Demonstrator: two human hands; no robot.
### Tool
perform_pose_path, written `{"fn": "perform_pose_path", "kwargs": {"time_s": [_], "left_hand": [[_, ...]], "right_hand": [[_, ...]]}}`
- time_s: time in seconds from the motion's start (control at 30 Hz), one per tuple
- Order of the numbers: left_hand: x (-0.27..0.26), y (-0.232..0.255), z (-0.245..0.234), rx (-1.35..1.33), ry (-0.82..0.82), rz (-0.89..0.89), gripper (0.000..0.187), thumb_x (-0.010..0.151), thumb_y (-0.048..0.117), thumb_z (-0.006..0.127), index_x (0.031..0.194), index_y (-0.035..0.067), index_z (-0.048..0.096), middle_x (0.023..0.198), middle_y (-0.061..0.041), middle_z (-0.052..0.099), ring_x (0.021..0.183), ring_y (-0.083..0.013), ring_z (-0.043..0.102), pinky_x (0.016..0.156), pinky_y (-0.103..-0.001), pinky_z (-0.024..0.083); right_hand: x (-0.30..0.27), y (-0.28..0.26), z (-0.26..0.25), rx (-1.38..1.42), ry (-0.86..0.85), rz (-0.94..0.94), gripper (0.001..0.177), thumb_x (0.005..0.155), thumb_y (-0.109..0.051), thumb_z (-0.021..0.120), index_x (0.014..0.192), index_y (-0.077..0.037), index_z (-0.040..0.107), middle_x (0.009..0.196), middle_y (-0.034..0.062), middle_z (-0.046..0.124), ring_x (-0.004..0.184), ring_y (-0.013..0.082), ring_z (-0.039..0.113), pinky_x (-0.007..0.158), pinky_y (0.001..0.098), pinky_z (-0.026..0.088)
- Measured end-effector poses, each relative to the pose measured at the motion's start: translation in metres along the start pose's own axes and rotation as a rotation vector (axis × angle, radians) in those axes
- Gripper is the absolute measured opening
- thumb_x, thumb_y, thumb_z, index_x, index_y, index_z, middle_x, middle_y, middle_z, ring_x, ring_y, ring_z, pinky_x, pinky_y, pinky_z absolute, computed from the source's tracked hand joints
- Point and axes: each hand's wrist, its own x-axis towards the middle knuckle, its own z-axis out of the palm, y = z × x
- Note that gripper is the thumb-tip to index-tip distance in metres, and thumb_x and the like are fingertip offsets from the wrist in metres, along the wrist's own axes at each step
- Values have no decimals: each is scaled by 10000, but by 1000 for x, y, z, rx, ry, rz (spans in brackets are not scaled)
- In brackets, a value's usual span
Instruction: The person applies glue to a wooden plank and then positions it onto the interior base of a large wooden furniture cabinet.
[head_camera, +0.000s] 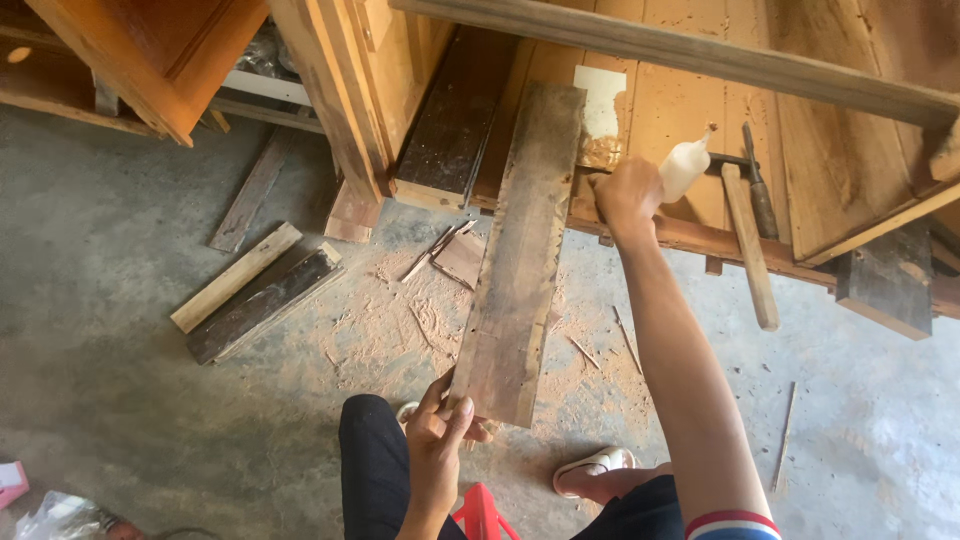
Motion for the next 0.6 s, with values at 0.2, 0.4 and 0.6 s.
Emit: {"fn": "perform_pose_path", "kwargs": {"time_s": [0.2, 0.4, 0.6], "left_hand": [[-2, 9, 1, -22, -12, -51, 523, 933, 177, 643, 1427, 14, 596, 724, -70, 679, 518, -184, 695, 608, -344, 663], [2, -10, -4, -95, 18, -55, 524, 902, 152, 663, 1406, 15, 617, 809, -95, 664, 528, -172, 634, 569, -313, 629], [-3, 5, 1, 6, 7, -69, 545, 899, 202, 680, 1412, 29, 620, 663, -82, 671, 500, -189, 702, 601, -348, 653]], "right_hand": [[22, 8, 22, -152, 22, -82, 125, 897, -49, 653, 846, 14, 748, 786, 192, 721, 751, 332, 718, 586, 419, 594], [23, 25, 17, 207, 19, -209, 312, 921, -343, 738, 740, -90, 725, 742, 158, 709, 687, 324, 642, 660, 481, 442], [-17, 9, -17, 979, -78, -436, 129, 1008, -94, 745, 892, -76, 691, 849, -10, 666, 824, 82, 570, 767, 249, 499]]}}
